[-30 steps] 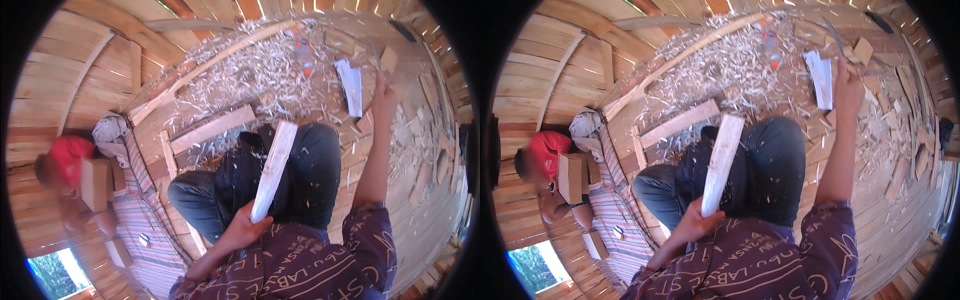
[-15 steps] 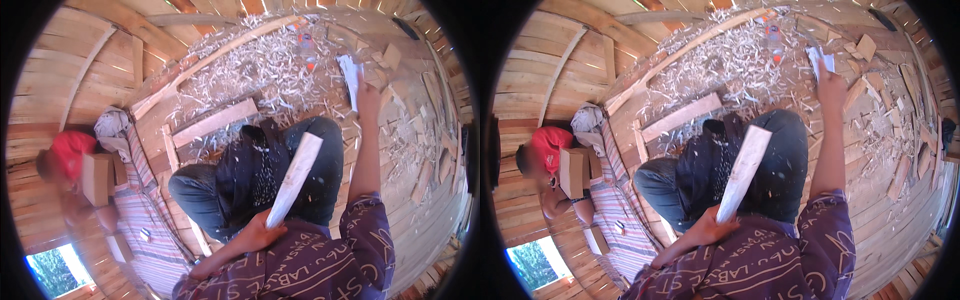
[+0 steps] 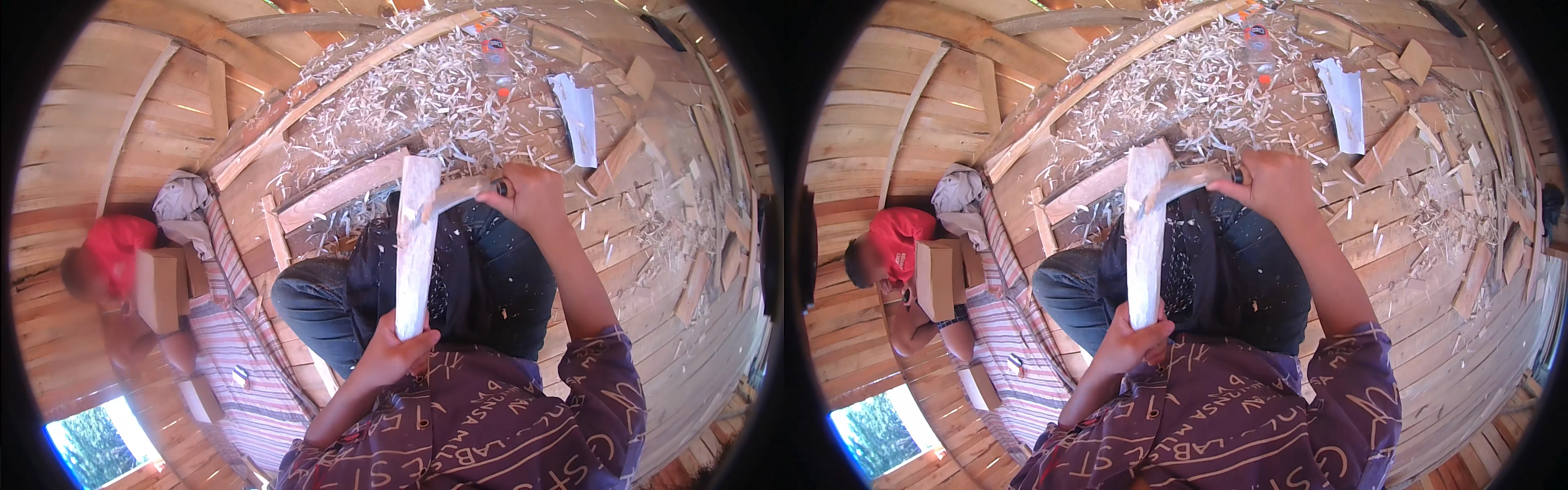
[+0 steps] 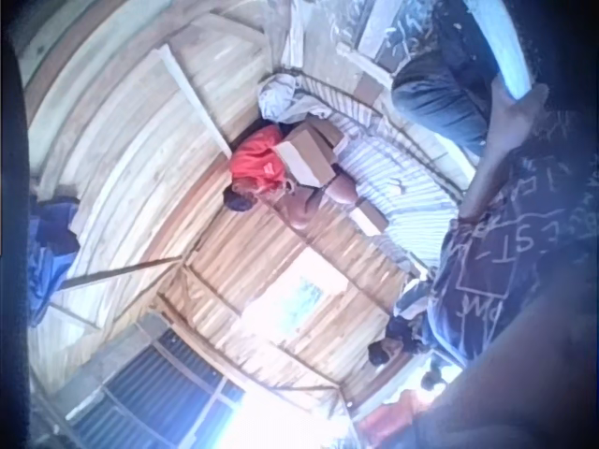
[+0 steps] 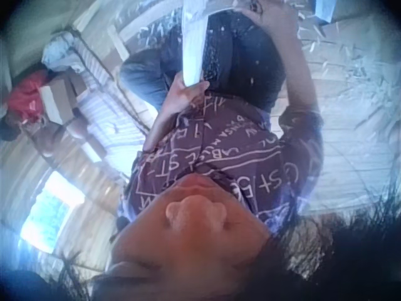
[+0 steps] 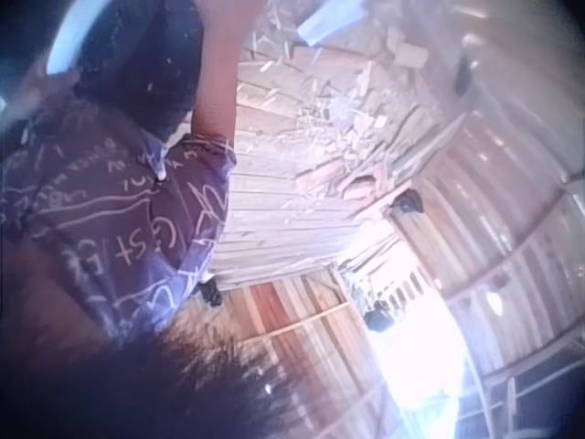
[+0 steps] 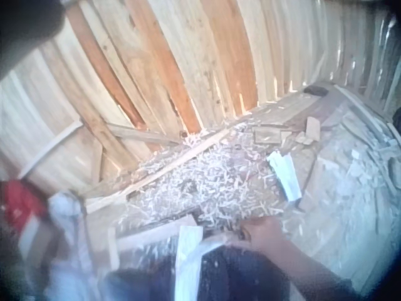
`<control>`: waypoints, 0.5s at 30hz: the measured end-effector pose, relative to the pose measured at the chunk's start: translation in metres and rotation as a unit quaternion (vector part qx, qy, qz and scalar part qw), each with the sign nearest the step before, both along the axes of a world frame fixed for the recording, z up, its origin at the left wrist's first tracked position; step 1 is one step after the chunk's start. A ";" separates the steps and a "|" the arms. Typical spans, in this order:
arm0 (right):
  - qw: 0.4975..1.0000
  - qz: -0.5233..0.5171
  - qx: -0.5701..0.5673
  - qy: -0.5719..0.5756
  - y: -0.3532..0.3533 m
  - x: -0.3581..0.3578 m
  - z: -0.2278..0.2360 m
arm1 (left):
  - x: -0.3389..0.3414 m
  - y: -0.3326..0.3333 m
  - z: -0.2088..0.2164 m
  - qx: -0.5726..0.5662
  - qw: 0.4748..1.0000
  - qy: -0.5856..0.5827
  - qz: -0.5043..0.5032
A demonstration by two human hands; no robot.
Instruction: The person carves a piece of light-colored wood using a curved knife while sitting on the floor. Wood shavings accumulate on the wooden surface and the person's lap as they whittle the object.
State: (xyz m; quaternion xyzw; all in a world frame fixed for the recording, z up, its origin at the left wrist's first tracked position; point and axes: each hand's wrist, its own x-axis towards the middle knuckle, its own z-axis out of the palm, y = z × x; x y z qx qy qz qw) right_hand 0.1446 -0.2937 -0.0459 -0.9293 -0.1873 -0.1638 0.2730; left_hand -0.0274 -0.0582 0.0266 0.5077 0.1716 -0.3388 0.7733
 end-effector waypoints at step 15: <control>0.971 -0.019 0.136 0.197 0.027 -0.050 -0.007 | 0.004 0.025 -0.007 -0.097 0.991 0.079 0.055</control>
